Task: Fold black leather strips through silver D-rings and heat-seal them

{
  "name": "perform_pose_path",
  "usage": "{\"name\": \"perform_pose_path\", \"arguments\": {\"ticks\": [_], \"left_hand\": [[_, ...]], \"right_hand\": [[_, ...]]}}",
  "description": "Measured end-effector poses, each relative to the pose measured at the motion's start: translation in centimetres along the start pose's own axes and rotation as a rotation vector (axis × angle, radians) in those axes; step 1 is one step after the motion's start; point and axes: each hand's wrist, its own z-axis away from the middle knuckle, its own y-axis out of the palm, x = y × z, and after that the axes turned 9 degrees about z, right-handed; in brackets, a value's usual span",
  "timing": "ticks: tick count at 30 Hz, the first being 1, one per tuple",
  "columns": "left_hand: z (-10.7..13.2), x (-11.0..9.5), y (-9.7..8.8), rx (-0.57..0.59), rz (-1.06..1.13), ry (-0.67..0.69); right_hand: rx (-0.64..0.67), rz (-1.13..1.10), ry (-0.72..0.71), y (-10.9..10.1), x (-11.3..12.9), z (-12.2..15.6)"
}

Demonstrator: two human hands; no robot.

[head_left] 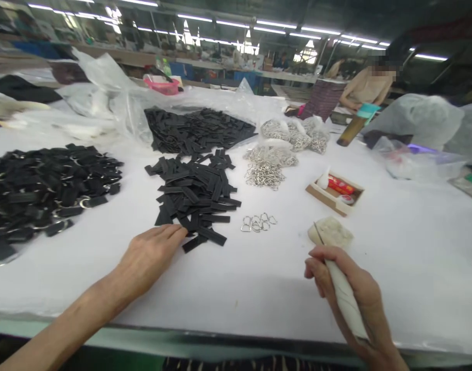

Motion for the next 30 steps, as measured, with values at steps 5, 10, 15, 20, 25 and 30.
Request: {"name": "perform_pose_path", "arguments": {"ticks": [5, 10, 15, 20, 25, 30], "left_hand": [[-1.3, -3.5, -1.1, -0.160, 0.616, -0.479], [-4.0, -8.2, -0.3, 0.051, 1.294, -0.657], [-5.2, -9.0, 2.0, 0.054, 1.601, -0.762], [-4.4, -8.2, 2.6, -0.005, 1.641, -0.821], [-4.0, -8.0, 2.5, 0.021, 1.652, -0.831], [-4.1, -8.7, 2.4, 0.129, 1.637, -0.839]], "right_hand": [[0.058, 0.062, -0.043, 0.8, 0.4, -1.5], [0.233, 0.223, -0.231, 3.7, 1.0, -3.8], [0.269, 0.377, -0.539, 6.8, 0.9, -6.5], [0.334, 0.473, -0.738, 8.8, 0.5, -7.0], [0.334, 0.514, -0.832, 9.5, 0.2, -6.5], [0.271, 0.457, -0.754, 8.9, 0.3, -6.4]]}}
